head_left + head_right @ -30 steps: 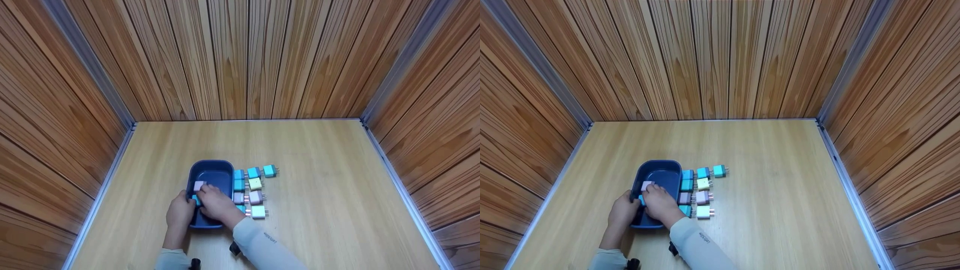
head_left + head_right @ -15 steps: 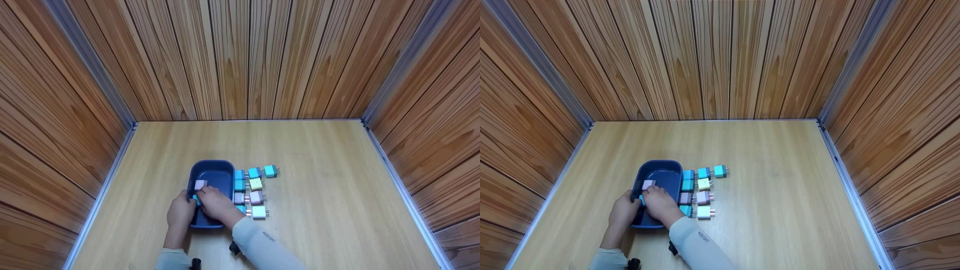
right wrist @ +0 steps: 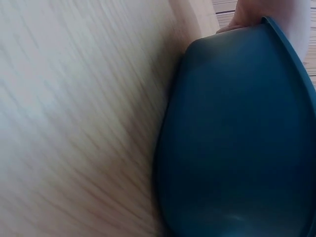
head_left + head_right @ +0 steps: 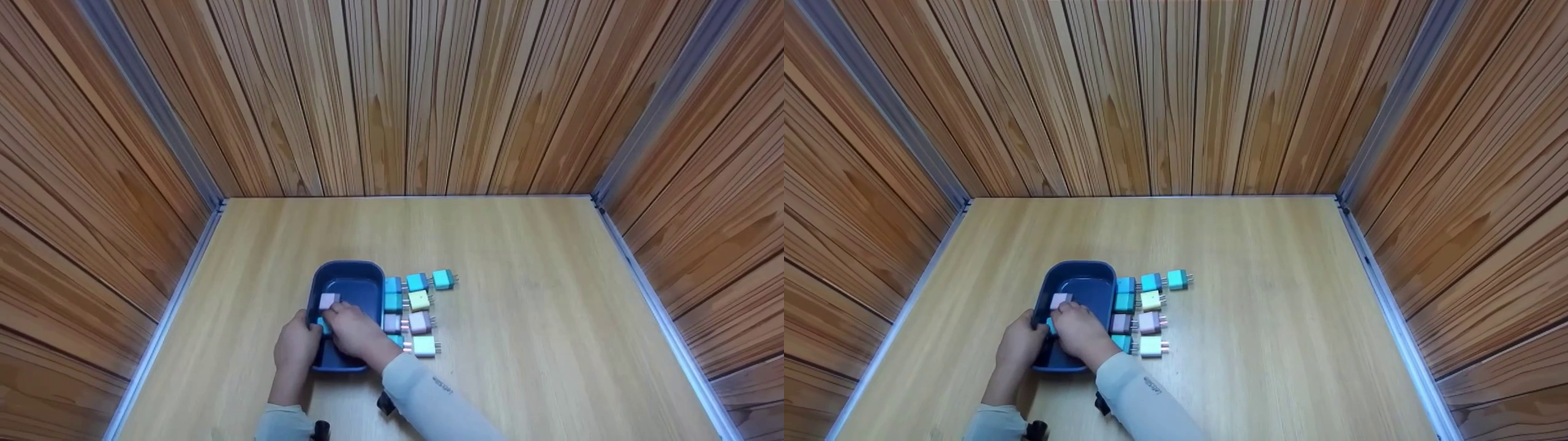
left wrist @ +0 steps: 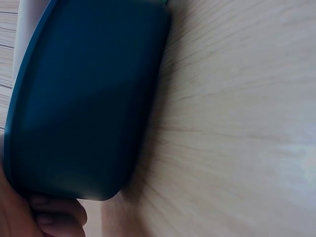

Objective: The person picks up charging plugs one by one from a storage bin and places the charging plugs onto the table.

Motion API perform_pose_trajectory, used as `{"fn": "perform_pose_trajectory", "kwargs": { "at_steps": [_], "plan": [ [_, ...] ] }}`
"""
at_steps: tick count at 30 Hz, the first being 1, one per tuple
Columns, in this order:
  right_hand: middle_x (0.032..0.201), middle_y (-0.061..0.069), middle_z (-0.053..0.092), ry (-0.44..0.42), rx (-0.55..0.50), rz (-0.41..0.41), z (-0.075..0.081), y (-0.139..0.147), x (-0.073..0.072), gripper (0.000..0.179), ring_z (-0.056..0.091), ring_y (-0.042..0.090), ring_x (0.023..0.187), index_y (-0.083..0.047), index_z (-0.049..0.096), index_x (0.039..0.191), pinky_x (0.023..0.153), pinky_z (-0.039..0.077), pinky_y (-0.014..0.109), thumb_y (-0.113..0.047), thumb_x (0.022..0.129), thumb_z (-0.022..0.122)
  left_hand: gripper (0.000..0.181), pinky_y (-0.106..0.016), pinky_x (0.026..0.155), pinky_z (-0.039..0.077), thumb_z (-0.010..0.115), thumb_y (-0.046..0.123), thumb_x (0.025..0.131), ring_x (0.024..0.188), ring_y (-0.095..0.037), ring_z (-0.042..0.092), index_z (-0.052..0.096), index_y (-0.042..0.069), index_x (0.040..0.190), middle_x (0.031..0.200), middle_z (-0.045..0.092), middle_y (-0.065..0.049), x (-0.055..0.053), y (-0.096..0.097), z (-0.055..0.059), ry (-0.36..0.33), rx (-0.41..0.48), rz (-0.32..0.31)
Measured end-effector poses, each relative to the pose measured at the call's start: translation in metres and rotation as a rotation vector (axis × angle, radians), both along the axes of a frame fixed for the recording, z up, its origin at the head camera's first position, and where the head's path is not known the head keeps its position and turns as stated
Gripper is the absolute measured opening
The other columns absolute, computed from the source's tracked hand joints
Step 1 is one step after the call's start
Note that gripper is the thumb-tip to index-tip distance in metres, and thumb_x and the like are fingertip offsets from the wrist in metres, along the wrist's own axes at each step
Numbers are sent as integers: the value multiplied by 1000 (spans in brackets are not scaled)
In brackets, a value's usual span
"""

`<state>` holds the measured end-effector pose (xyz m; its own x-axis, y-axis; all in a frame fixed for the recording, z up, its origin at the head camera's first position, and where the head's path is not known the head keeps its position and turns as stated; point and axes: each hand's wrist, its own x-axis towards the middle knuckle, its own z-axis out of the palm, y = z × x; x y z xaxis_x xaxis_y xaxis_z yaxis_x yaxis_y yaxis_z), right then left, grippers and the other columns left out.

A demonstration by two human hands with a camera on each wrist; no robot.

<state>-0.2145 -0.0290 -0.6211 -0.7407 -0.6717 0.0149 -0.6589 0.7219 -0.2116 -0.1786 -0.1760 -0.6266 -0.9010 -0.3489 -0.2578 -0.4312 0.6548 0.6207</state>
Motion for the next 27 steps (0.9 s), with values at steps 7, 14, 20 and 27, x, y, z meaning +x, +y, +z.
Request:
{"fn": "perform_pose_trajectory", "kwargs": {
  "at_steps": [7, 14, 20, 27],
  "plan": [
    [137, 2, 61, -6, -19, -34, 7, 10, 0, 37, 58, 18, 126, -17, 57, 141, 106, 48, 38, -26, 105, 59, 23, -39, 67, 44, 54, 21, 97, 79, -26, 59, 63, 9, 114, 93, 65, -9, 0, 1, 0, -27, 23, 2],
    [133, 3, 60, -39, -65, -76, 18, 17, 0, 37, 58, 17, 119, -16, 58, 141, 105, 49, 38, -27, 105, 59, 19, -38, 66, 43, 54, 21, 97, 78, -25, 59, 63, 11, 111, 89, 64, -7, -1, -1, 3, -51, 40, 16],
    [135, 2, 59, -58, -89, -92, 23, 24, -2, 41, 56, 17, 122, -17, 58, 142, 107, 47, 38, -26, 103, 63, 24, -37, 61, 43, 55, 20, 97, 75, -24, 59, 64, 10, 117, 90, 65, -8, 0, 0, 1, -26, 16, 14],
    [137, 0, 58, -85, -145, -78, 27, 30, -2, 43, 53, 17, 126, -19, 60, 141, 110, 44, 38, -26, 99, 68, 21, -36, 57, 41, 57, 19, 96, 71, -23, 58, 64, 10, 113, 85, 65, -7, 1, 0, -1, 2, 7, 7]
  ]
}}
